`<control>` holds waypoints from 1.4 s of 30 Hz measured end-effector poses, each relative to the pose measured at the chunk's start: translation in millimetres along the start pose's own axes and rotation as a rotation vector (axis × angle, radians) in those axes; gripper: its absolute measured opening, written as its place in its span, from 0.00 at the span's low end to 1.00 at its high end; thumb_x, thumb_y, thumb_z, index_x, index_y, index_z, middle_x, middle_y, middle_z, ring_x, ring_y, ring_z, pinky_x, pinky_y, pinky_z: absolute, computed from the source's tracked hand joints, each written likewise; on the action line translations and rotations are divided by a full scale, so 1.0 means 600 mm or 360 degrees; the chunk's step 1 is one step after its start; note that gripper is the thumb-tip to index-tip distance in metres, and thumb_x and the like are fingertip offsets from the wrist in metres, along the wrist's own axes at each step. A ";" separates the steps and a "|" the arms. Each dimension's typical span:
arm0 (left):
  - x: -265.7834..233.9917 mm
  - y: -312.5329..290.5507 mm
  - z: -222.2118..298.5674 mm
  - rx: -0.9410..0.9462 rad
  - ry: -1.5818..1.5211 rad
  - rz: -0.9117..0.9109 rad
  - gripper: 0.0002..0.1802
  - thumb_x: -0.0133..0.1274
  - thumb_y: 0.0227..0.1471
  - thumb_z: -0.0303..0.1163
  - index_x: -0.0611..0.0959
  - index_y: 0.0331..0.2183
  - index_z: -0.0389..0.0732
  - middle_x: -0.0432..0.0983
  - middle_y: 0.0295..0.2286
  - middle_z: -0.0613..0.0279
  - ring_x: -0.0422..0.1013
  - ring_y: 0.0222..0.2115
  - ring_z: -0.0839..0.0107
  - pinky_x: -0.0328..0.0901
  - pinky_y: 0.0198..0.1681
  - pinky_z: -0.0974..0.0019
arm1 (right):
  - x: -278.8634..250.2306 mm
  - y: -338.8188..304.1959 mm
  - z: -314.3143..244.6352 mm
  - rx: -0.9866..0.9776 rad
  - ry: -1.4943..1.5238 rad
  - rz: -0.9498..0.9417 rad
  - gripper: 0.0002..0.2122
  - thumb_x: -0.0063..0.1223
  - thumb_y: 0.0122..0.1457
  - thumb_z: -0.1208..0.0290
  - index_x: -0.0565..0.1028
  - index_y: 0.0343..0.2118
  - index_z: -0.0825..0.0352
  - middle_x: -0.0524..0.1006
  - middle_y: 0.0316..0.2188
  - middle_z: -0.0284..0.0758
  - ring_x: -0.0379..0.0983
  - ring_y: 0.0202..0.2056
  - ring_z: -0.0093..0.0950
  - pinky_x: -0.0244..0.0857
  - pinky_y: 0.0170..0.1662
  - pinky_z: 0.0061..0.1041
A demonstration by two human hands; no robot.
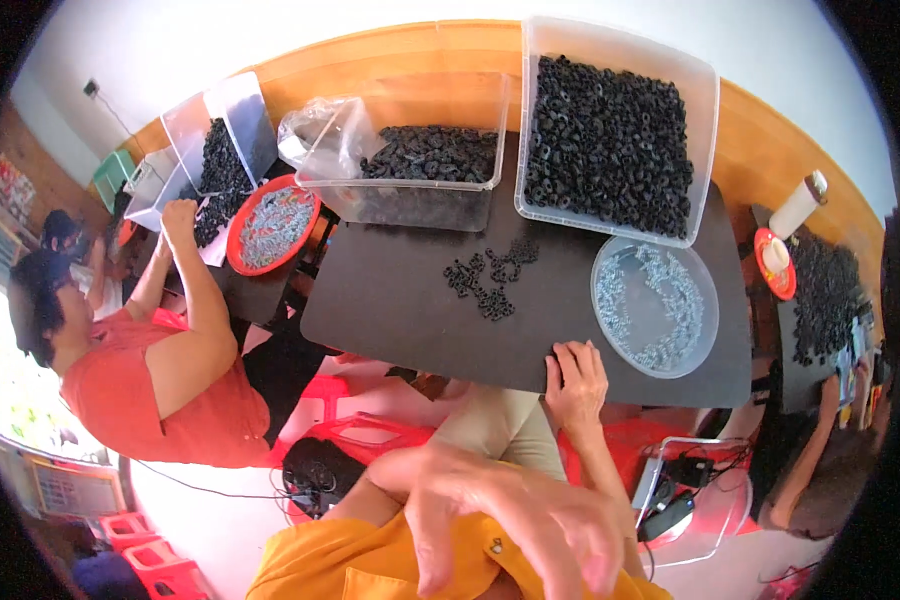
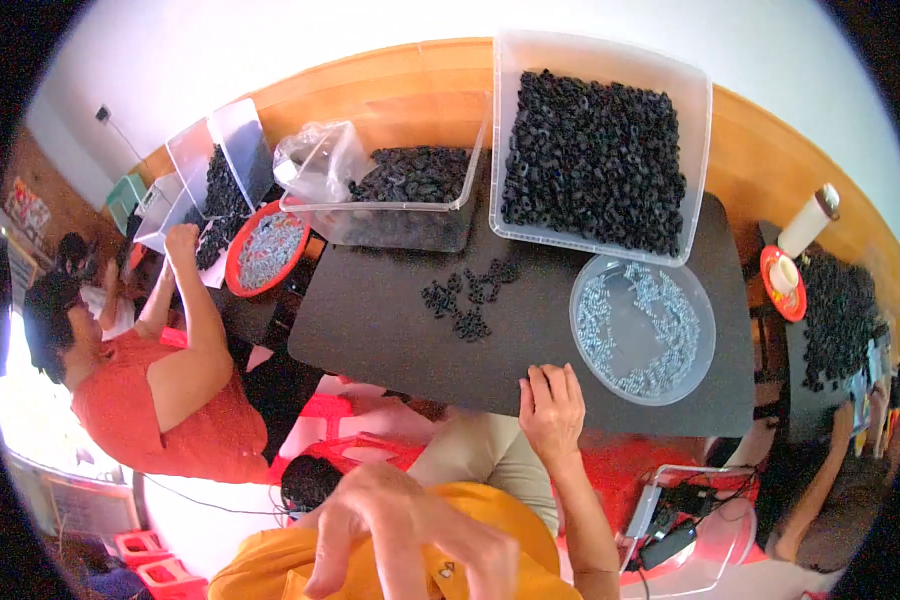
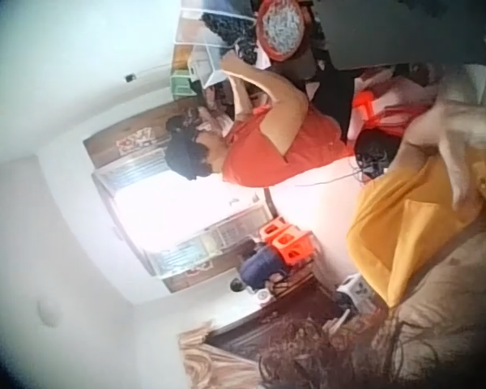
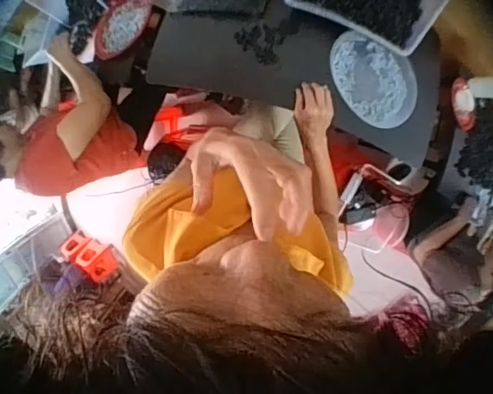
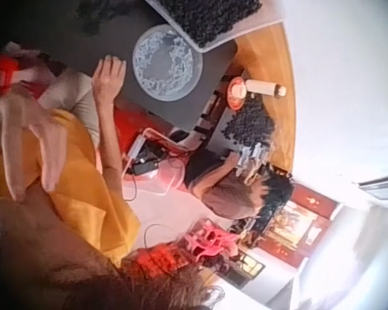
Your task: The person is sorting small black plastic components from a large bin into a small circular dish at a workshop table.
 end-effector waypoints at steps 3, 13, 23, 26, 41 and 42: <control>0.026 0.018 -0.018 0.0116 -0.0303 0.0007 0.34 0.53 0.47 0.52 0.71 0.48 0.36 0.62 0.45 0.44 0.61 0.45 0.54 0.58 0.45 0.53 | -0.004 0.004 0.001 -0.0004 0.0020 0.0007 0.08 0.56 0.46 0.76 0.74 0.31 0.70 0.71 0.31 0.39 0.69 0.34 0.40 0.65 0.47 0.39; 0.048 0.032 -0.045 0.0764 -0.0499 0.0300 0.27 0.55 0.47 0.47 0.72 0.43 0.40 0.62 0.41 0.49 0.58 0.46 0.52 0.56 0.46 0.48 | -0.002 -0.001 0.000 -0.0010 0.0002 0.0022 0.07 0.56 0.47 0.77 0.74 0.31 0.70 0.70 0.32 0.38 0.69 0.35 0.39 0.65 0.47 0.38; 0.071 -0.023 -0.071 0.0059 -0.0702 -0.0088 0.29 0.56 0.46 0.47 0.71 0.46 0.41 0.54 0.43 0.52 0.55 0.49 0.52 0.53 0.50 0.51 | 0.000 -0.002 -0.005 0.0001 0.0018 0.0000 0.07 0.55 0.47 0.77 0.74 0.30 0.70 0.71 0.32 0.39 0.69 0.35 0.40 0.65 0.47 0.39; 0.075 -0.033 -0.078 0.0365 -0.0464 -0.0166 0.29 0.56 0.45 0.47 0.72 0.44 0.39 0.55 0.43 0.51 0.56 0.48 0.53 0.54 0.50 0.55 | -0.001 -0.002 -0.004 -0.0004 0.0014 0.0004 0.07 0.55 0.47 0.77 0.74 0.30 0.70 0.71 0.32 0.39 0.69 0.35 0.40 0.65 0.47 0.39; 0.022 -0.001 -0.020 0.0238 -0.0247 0.0025 0.20 0.55 0.49 0.41 0.76 0.38 0.36 0.69 0.42 0.52 0.65 0.42 0.59 0.57 0.46 0.60 | 0.004 0.003 -0.004 -0.0014 0.0010 0.0019 0.07 0.55 0.47 0.77 0.74 0.30 0.70 0.71 0.32 0.38 0.69 0.36 0.41 0.65 0.47 0.38; 0.008 -0.017 -0.022 0.0050 -0.0105 0.0040 0.17 0.55 0.49 0.40 0.76 0.35 0.36 0.70 0.39 0.53 0.66 0.40 0.60 0.59 0.45 0.61 | 0.007 0.004 -0.005 -0.0030 0.0016 0.0036 0.07 0.56 0.47 0.76 0.74 0.30 0.69 0.71 0.32 0.38 0.69 0.36 0.40 0.65 0.47 0.38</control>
Point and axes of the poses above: each hand's wrist, its own y-axis towards the middle knuckle, its own x-axis out of the palm, z = x × y, the point moved 3 cm from there along y, towards the middle knuckle
